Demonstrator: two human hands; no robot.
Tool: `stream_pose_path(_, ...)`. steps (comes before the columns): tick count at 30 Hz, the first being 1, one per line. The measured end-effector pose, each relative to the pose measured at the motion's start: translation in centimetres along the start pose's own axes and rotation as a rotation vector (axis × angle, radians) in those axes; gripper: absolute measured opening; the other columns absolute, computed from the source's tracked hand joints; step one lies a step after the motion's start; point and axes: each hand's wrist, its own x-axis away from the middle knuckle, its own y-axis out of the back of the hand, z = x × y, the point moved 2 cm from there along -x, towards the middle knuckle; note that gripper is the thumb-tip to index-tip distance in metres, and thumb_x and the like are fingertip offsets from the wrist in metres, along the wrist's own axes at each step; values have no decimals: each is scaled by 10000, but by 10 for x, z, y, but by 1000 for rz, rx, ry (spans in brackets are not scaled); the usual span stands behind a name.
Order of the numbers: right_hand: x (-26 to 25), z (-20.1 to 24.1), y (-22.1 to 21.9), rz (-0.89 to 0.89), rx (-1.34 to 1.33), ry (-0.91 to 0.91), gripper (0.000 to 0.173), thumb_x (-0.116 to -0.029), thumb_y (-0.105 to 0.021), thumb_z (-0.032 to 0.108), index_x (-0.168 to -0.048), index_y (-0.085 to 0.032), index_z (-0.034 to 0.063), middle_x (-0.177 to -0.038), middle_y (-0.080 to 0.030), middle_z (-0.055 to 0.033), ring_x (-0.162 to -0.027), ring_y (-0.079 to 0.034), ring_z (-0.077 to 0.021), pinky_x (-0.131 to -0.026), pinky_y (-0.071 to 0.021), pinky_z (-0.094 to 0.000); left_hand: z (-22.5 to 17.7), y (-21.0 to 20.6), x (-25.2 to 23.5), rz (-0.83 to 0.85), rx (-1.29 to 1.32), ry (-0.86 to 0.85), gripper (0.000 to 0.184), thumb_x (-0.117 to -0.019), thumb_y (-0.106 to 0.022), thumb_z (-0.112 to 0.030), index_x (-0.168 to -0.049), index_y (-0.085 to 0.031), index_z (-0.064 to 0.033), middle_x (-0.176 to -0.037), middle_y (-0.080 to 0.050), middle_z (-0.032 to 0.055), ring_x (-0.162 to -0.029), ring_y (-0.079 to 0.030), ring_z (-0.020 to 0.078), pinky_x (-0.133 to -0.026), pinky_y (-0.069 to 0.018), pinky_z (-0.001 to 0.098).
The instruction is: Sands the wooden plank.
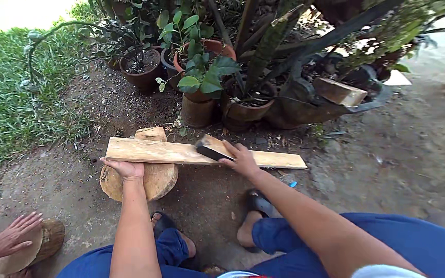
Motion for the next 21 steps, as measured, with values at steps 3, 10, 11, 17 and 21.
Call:
stream_pose_path(3, 34, -41, 15, 16, -18, -135, 892, -893, -649, 657, -1536, -481, 61, -1338, -571, -373, -1240, -530, -593, -998, -388, -762, 1, 2, 0, -4, -10, -7, 942, -909, 105, -782, -1545, -297, -215, -1526, -438, 98, -1385, -452, 275, -1115, -379, 581)
stream_pose_path(10, -3, 109, -20, -168, -107, 156, 792, -854, -714, 624, -1398, -641, 53, -1112, -675, -310, -1046, -638, -510, -905, -469, -708, 1, 2, -2, -8, -31, -18, 954, -902, 133, -774, -1558, -276, -215, -1547, -416, 94, -1405, -432, 271, -1128, -374, 571)
stream_pose_path(11, -15, 143, -28, -168, -124, 211, 772, -845, -729, 621, -1399, -649, 89, -1103, -682, -294, -1044, -642, -498, -899, -479, -697, 1, 3, -2, 1, -41, -19, 969, -896, 145, -773, -1552, -284, -204, -1533, -429, 101, -1389, -447, 272, -1121, -383, 563)
stream_pose_path(17, -72, 299, -44, 113, -87, 307, 739, -903, -710, 579, -1538, -508, 257, -1283, -634, -255, -1201, -577, -451, -970, -412, -660, 1, 3, -1, 108, -50, -119, 969, -890, 141, -781, -1543, -302, -219, -1485, -488, 53, -1332, -505, 170, -1084, -449, 432)
stream_pose_path(21, -72, 287, -39, 127, -82, 341, 736, -908, -708, 568, -1545, -497, 265, -1269, -634, -244, -1175, -584, -433, -941, -411, -652, 0, 3, -2, 98, -22, -78, 987, -881, 155, -786, -1537, -324, -226, -1499, -483, 58, -1353, -494, 199, -1090, -439, 476)
